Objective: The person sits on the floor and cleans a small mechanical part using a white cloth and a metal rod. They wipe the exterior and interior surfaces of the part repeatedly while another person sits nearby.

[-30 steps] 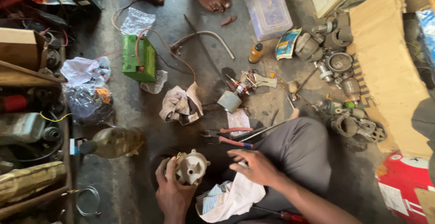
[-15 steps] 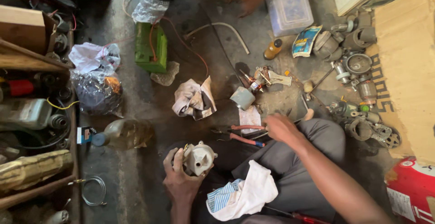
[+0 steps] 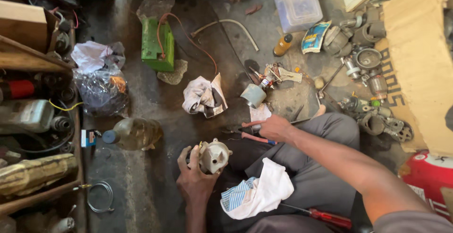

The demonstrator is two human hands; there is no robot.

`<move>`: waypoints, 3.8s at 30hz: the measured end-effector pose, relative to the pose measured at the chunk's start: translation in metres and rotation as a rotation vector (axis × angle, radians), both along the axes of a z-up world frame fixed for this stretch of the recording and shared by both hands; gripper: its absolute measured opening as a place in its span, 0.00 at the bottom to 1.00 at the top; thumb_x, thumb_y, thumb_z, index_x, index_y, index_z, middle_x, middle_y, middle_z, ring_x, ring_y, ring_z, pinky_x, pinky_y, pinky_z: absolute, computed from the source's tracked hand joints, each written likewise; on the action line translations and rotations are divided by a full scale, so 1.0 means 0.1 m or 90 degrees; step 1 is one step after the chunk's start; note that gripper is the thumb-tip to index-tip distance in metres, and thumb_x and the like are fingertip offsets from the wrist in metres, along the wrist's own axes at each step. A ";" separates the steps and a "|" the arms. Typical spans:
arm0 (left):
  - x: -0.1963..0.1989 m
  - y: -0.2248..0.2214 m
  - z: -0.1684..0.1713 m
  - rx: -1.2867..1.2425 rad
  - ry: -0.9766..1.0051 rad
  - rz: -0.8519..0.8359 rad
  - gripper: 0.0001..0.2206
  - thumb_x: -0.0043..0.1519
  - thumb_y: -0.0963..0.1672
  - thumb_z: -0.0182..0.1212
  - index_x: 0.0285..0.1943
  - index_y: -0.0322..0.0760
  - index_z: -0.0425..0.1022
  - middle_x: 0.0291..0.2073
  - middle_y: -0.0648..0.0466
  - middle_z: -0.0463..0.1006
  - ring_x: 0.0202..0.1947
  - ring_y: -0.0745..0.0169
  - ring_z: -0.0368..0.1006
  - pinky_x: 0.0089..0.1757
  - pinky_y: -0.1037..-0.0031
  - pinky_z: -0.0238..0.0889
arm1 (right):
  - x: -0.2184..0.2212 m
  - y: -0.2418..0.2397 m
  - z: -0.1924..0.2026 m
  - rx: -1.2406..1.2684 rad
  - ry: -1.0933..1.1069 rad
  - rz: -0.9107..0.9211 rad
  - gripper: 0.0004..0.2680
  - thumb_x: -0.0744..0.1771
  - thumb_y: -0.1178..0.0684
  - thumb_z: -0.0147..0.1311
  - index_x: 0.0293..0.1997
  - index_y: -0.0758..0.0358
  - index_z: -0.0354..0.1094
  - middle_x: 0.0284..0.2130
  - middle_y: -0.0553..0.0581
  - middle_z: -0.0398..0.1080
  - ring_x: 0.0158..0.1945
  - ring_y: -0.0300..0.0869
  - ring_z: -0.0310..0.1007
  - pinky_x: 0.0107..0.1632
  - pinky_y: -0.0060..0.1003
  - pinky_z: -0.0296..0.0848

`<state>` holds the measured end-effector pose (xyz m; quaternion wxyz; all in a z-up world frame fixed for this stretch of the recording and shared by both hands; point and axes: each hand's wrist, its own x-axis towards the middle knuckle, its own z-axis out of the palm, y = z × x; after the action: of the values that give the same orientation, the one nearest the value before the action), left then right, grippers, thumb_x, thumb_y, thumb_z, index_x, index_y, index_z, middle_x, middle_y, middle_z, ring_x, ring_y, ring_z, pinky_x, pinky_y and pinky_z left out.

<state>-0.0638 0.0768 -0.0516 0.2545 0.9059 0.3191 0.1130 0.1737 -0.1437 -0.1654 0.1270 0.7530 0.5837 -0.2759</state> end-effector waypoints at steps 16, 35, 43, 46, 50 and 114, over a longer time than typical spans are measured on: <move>-0.15 0.03 0.14 -0.022 -0.132 -0.021 0.45 0.34 0.55 0.83 0.64 0.46 0.69 0.55 0.50 0.70 0.45 0.44 0.78 0.38 0.56 0.74 | 0.42 -0.48 -0.18 0.060 -0.222 -0.219 0.09 0.65 0.53 0.51 0.45 0.53 0.77 0.39 0.59 0.78 0.40 0.53 0.81 0.40 0.50 0.79; 0.53 -0.27 0.41 0.104 -0.103 -0.117 0.38 0.43 0.53 0.80 0.66 0.59 0.70 0.56 0.46 0.71 0.30 0.46 0.79 0.30 0.60 0.72 | 1.31 -1.28 1.57 0.902 -0.091 -0.691 0.07 0.74 0.55 0.45 0.40 0.64 0.62 0.27 0.58 0.67 0.30 0.48 0.69 0.37 0.43 0.66; 0.68 -0.26 0.57 0.027 -0.043 -0.102 0.43 0.40 0.57 0.81 0.68 0.60 0.65 0.56 0.45 0.70 0.32 0.39 0.79 0.30 0.54 0.71 | 0.40 -0.53 1.42 1.050 0.405 -0.746 0.10 0.74 0.49 0.48 0.34 0.54 0.58 0.25 0.48 0.59 0.24 0.34 0.56 0.29 0.33 0.55; 0.60 -0.23 0.51 0.004 0.008 -0.105 0.44 0.42 0.56 0.81 0.70 0.62 0.63 0.56 0.46 0.70 0.33 0.40 0.79 0.30 0.54 0.72 | 0.33 -0.38 1.56 1.096 0.626 -0.930 0.12 0.72 0.41 0.46 0.32 0.51 0.56 0.21 0.45 0.52 0.20 0.34 0.48 0.24 0.33 0.49; 0.65 -0.23 0.48 -0.020 0.022 -0.099 0.46 0.37 0.52 0.83 0.69 0.63 0.63 0.58 0.45 0.67 0.35 0.40 0.80 0.31 0.55 0.73 | 0.46 -0.50 1.84 1.058 1.011 -0.937 0.23 0.73 0.28 0.36 0.23 0.52 0.48 0.17 0.44 0.43 0.19 0.35 0.39 0.24 0.33 0.42; 1.92 0.66 0.99 0.007 -0.037 -0.350 0.45 0.39 0.48 0.80 0.67 0.46 0.57 0.56 0.44 0.70 0.33 0.29 0.77 0.34 0.45 0.69 | 0.46 0.37 1.99 1.210 0.986 -0.618 0.07 0.72 0.47 0.55 0.47 0.58 0.68 0.50 0.55 0.66 0.46 0.46 0.68 0.52 0.41 0.66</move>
<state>0.1284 0.1424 0.0472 0.2800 0.9561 0.0535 0.0672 0.2197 -0.1064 0.0335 -0.9241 0.3281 0.1424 -0.1350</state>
